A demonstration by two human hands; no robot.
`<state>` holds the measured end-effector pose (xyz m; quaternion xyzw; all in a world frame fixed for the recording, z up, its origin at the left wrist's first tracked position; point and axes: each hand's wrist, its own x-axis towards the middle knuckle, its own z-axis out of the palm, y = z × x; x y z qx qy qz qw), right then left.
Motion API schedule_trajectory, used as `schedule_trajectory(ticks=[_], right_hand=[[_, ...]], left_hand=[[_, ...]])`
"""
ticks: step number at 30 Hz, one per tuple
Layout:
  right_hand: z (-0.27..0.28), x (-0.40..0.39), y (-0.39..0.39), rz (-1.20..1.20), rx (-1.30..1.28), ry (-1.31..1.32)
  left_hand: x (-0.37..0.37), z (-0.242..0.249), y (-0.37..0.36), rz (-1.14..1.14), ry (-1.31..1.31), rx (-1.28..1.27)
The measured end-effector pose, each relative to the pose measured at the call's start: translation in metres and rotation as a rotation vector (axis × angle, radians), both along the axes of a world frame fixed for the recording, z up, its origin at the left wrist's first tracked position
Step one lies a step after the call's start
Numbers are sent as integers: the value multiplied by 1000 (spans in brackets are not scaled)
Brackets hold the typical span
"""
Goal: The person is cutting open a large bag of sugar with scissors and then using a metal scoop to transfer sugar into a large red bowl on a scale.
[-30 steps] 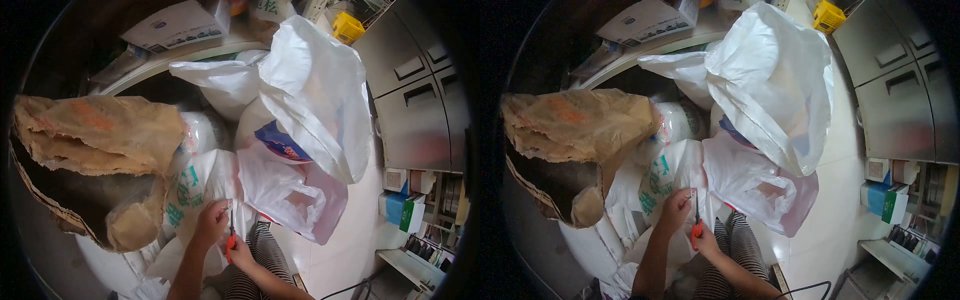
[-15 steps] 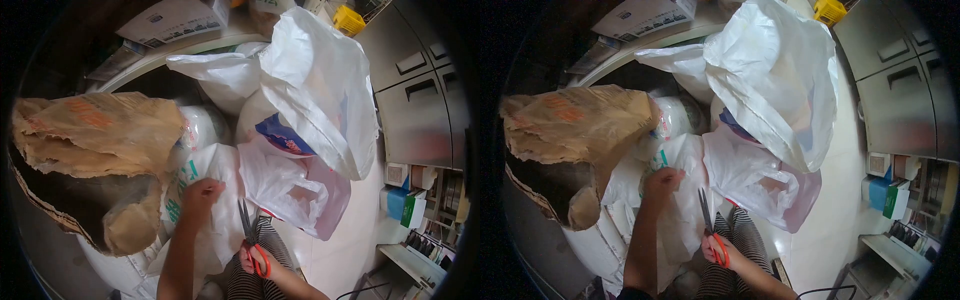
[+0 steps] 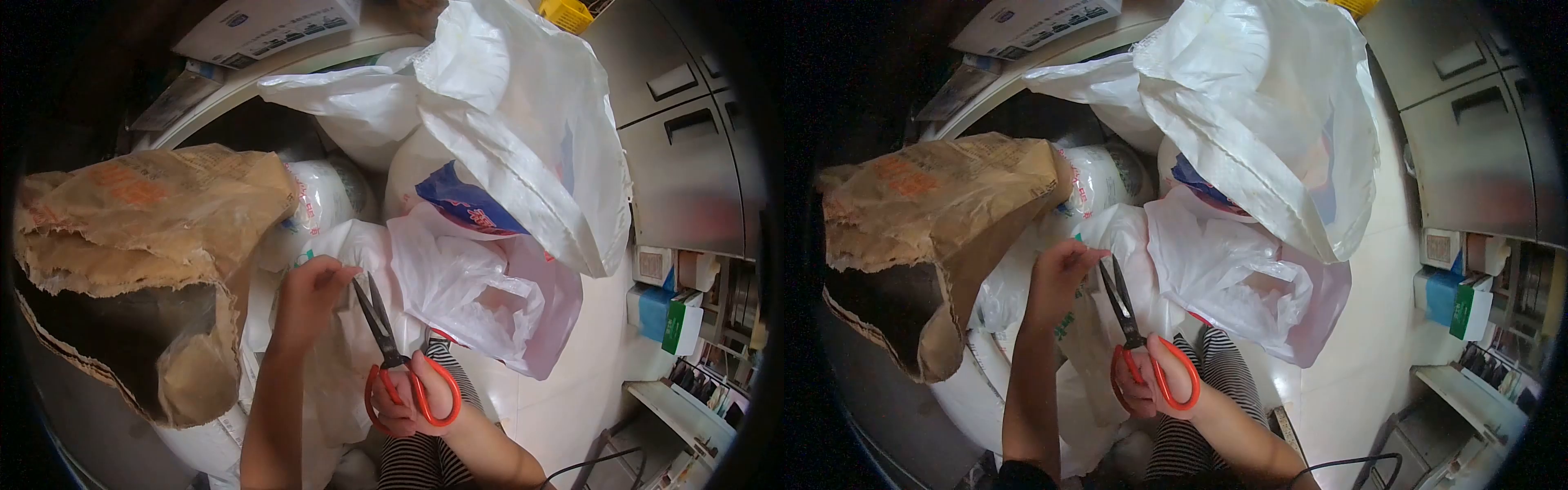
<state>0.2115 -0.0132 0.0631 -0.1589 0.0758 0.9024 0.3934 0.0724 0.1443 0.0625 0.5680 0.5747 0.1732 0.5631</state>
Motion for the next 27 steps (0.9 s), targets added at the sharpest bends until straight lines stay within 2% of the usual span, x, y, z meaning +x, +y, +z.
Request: schedule_trajectory(ticks=[4,6,9,12,14,18,21,24,27], right_hand=[[-9,-7,-19,-22,154,-7],[-7,-10,-24,-14,74,-184],[-1,-10,-23,-24,-22,-368],[-3,-13,-26,-68,-88,-418],[-6,-16,-28,-122,-104,-431],[-29,-19,-37,-93,-37,-508],[-39,-18,-33,-70,-11,-561],[-42,-12,-29,-72,2,-489],[-33,-5,-29,2,63,-549]], left_hand=[[1,-25,-14,221,-218,-129],[2,-29,-18,306,-277,-208],[11,-37,-27,351,-259,-103],[16,-45,-32,349,-268,-3],[20,-44,-34,371,-275,-34],[27,-39,-31,349,-157,78],[29,-41,-30,379,-217,91],[29,-37,-26,345,-154,134],[29,-39,-28,251,-7,295]])
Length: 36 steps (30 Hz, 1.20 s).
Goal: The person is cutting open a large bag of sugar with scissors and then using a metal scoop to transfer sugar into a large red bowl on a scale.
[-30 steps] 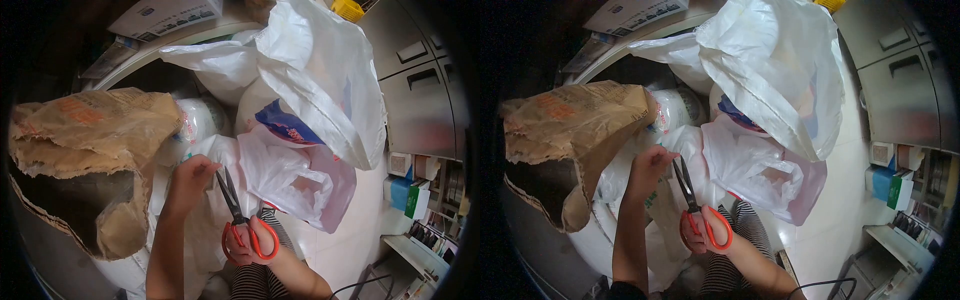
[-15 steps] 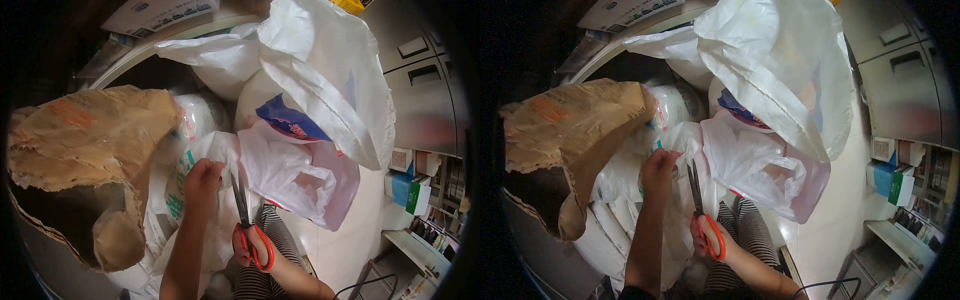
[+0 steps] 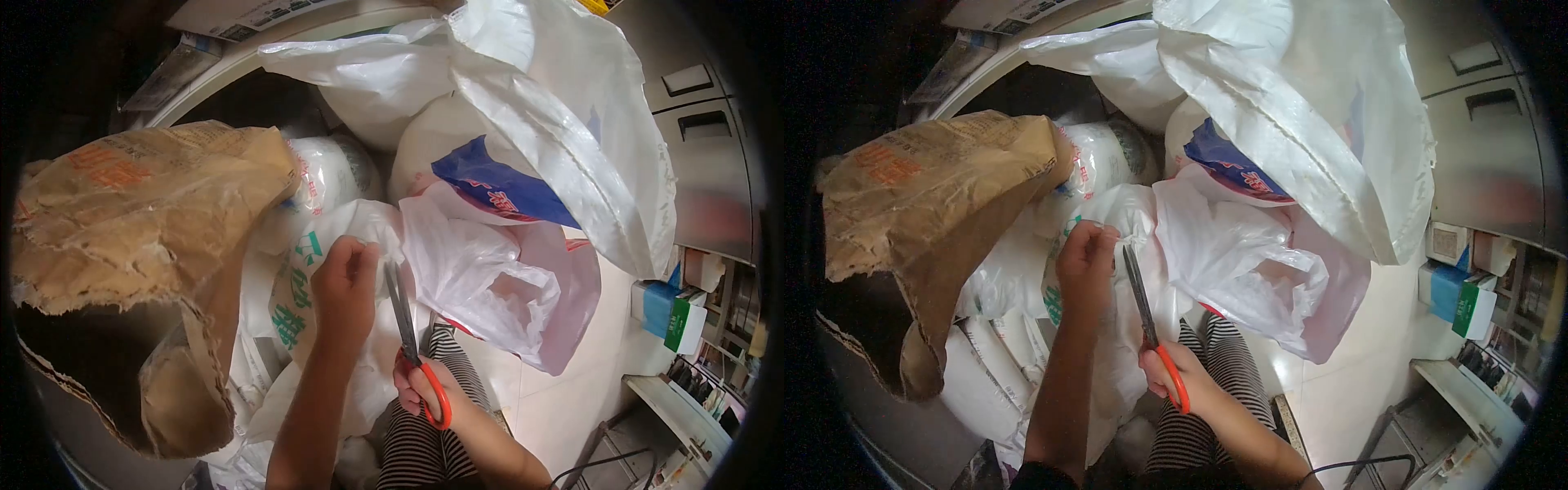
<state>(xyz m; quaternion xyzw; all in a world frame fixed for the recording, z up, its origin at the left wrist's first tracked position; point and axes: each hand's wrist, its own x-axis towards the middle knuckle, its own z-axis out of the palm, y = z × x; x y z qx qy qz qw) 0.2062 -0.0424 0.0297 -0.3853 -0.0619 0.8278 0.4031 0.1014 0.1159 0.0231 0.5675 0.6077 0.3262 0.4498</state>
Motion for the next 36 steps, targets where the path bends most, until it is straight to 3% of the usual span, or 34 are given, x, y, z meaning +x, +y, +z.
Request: schedule_trajectory(ticks=[9,12,15,18,22,25,28,30,34,36], right_hand=[[11,0,2,-48,-163,-205],[9,0,4,-197,-207,18],[0,12,9,-228,-143,96],[1,10,11,-157,-170,-208],[6,8,22,-65,-107,-487],[10,2,18,-171,-134,-483],[9,3,10,-116,-133,-507],[21,15,9,-147,-88,-357],[33,21,15,-182,118,-83],[38,13,30,-83,72,4]], left_hand=[[4,8,0,-68,102,0],[10,10,2,-135,12,139],[11,6,5,-199,290,558],[-2,-15,0,-307,267,377],[-7,-16,-1,-70,144,225],[-7,-16,0,1,44,154],[-5,-17,-1,25,35,152],[-10,-18,1,127,-2,98],[-8,-12,0,14,53,145],[-4,-18,-3,-62,76,199]])
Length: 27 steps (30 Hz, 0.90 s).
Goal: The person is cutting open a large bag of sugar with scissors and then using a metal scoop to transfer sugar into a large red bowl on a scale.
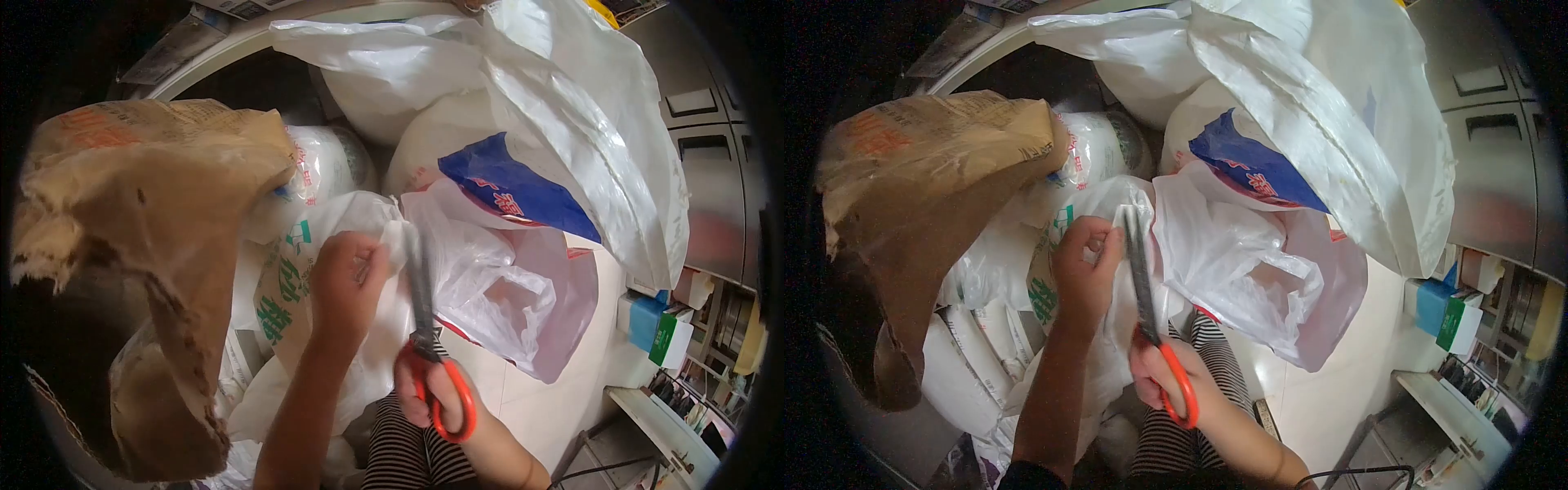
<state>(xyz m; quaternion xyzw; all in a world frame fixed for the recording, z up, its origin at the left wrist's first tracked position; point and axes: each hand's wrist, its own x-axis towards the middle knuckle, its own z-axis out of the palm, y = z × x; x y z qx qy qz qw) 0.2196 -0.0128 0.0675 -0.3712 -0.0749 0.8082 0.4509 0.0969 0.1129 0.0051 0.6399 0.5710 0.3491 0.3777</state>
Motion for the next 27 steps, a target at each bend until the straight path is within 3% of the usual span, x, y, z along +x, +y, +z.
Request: schedule_trajectory(ticks=[2,4,8,12,17,20,27], right_hand=[[-9,-7,8,-15,-206,70],[-26,-2,5,10,-208,-38],[-47,11,-5,40,-115,-122],[-63,22,-5,33,-27,147],[-58,25,-8,74,-43,136],[-56,29,-13,66,-47,158],[-52,31,-14,82,-42,162]], left_hand=[[-1,-2,3,-36,-10,86],[-4,1,8,-64,-7,133],[-5,-8,10,-138,-187,-10],[-2,-11,16,-186,-122,-208],[22,10,28,-202,-90,-37],[17,1,38,-220,-120,-194],[21,12,34,-153,-73,-154]])
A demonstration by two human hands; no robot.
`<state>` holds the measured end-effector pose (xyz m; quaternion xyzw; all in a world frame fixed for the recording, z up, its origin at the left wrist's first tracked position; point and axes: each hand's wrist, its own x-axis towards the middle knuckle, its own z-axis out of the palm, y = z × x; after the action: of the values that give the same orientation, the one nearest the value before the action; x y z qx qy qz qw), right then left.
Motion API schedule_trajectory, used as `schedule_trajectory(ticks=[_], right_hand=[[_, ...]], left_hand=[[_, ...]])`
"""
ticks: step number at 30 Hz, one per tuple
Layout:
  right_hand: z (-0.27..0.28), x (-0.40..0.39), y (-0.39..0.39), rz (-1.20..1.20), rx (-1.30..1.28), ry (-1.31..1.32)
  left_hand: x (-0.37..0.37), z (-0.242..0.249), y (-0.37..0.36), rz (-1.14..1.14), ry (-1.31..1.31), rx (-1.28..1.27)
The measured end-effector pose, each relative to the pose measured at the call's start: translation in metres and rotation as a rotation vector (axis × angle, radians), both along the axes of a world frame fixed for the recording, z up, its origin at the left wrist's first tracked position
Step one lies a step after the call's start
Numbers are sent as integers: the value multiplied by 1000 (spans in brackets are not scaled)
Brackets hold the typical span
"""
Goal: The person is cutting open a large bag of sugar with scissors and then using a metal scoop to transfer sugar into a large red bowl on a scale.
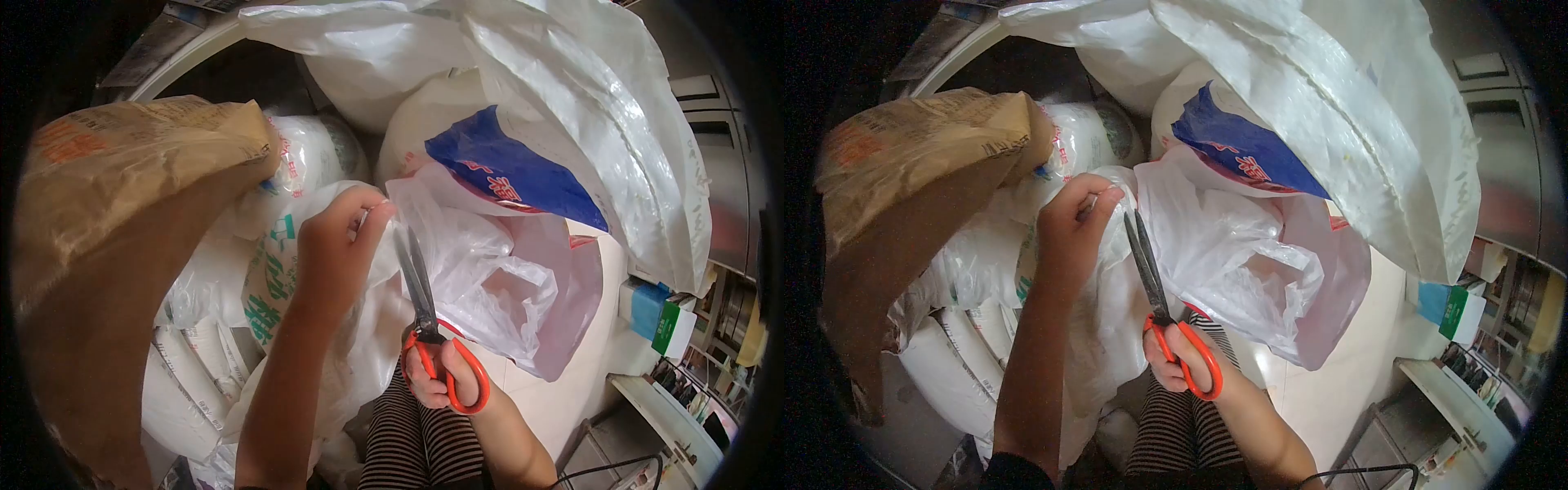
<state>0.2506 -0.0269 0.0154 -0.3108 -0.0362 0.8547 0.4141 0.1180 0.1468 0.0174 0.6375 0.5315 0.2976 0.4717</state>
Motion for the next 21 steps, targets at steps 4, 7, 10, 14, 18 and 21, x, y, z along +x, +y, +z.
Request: schedule_trajectory(ticks=[4,7,10,14,18,21], right_hand=[[-1,-2,-1,-8,-17,19],[7,-1,3,12,-72,-18],[5,1,5,-3,-45,111],[6,-3,15,-41,-32,104],[14,-11,20,2,-79,-139],[13,-8,17,6,-17,-241]], left_hand=[[0,-14,-3,13,16,98],[-2,-17,-3,-10,62,189],[-5,-14,0,-90,169,347],[-4,-19,-1,-107,144,499],[-4,-18,0,-83,158,507],[-5,-20,-1,-84,173,509]])
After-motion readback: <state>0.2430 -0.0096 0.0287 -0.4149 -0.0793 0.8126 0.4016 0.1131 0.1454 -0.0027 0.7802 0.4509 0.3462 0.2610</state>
